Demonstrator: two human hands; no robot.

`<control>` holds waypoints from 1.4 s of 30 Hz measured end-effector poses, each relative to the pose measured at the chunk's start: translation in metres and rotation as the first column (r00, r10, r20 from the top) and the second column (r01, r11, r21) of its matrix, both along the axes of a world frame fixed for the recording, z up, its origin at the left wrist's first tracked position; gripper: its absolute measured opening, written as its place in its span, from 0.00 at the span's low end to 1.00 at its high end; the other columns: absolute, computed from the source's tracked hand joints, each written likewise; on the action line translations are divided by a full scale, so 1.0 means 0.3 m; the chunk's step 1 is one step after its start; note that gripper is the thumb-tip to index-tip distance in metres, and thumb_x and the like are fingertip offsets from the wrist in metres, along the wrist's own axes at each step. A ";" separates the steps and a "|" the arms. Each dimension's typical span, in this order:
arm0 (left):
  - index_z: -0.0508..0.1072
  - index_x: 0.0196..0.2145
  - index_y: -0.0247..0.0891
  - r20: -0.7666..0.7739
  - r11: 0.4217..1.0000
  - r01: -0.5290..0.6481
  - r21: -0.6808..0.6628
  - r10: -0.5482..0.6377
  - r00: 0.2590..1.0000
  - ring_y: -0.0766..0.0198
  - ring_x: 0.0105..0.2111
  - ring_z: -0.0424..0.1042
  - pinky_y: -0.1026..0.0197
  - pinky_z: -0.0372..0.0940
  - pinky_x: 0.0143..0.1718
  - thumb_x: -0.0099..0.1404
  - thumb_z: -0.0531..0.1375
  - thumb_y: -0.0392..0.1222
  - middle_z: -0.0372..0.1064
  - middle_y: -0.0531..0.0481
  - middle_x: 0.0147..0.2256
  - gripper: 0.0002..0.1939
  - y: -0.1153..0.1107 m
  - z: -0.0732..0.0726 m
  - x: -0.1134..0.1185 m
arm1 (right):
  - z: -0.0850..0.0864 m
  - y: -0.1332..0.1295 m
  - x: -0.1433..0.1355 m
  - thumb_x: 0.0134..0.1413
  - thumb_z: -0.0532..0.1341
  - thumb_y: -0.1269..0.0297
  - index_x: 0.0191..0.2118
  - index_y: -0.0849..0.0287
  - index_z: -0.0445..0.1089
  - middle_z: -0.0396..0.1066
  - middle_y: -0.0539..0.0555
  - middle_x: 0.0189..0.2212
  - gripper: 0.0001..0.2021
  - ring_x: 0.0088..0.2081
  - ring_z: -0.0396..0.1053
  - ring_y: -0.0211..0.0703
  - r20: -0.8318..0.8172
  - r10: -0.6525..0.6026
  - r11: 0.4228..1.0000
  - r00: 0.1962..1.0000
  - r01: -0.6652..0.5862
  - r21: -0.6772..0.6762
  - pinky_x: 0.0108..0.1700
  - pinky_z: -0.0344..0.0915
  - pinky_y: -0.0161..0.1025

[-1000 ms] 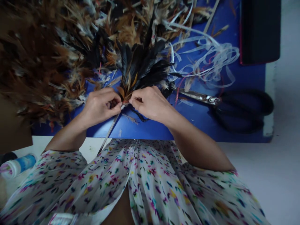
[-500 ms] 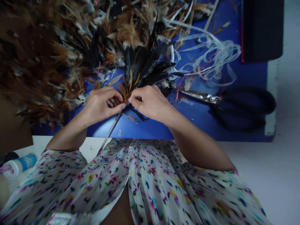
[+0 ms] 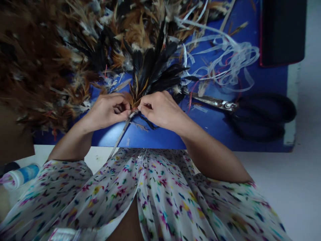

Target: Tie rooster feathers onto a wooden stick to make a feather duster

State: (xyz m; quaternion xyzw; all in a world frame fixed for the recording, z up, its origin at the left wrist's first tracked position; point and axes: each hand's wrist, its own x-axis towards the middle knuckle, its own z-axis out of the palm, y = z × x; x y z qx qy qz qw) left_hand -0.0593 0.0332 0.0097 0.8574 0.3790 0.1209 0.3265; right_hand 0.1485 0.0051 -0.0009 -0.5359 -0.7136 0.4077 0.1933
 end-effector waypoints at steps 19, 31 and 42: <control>0.72 0.25 0.34 0.102 0.958 0.000 -0.287 0.031 0.994 0.71 0.24 0.67 0.69 0.60 0.26 0.55 0.64 0.37 0.70 0.53 0.23 0.05 0.043 -0.013 -0.016 | 0.019 -0.004 0.007 0.52 0.58 0.69 0.24 0.59 0.73 0.64 0.49 0.18 0.10 0.24 0.59 0.35 0.115 0.068 0.998 0.991 -0.066 -0.021 0.32 0.52 0.38; 0.72 0.27 0.34 0.063 0.926 0.009 -0.377 0.016 0.998 0.72 0.24 0.69 0.69 0.60 0.26 0.55 0.63 0.38 0.72 0.53 0.23 0.05 0.055 -0.011 -0.023 | 0.032 0.000 0.014 0.52 0.57 0.68 0.26 0.59 0.75 0.65 0.49 0.18 0.10 0.24 0.57 0.35 0.148 0.113 0.993 0.983 -0.105 -0.060 0.31 0.49 0.38; 0.73 0.26 0.35 0.080 0.885 -0.013 -0.465 0.057 0.995 0.71 0.23 0.69 0.69 0.61 0.25 0.53 0.65 0.38 0.72 0.52 0.23 0.05 0.065 -0.030 -0.028 | 0.026 -0.001 0.013 0.50 0.58 0.70 0.24 0.57 0.75 0.66 0.50 0.17 0.10 0.24 0.58 0.37 0.163 0.118 0.993 0.980 -0.113 -0.040 0.30 0.50 0.39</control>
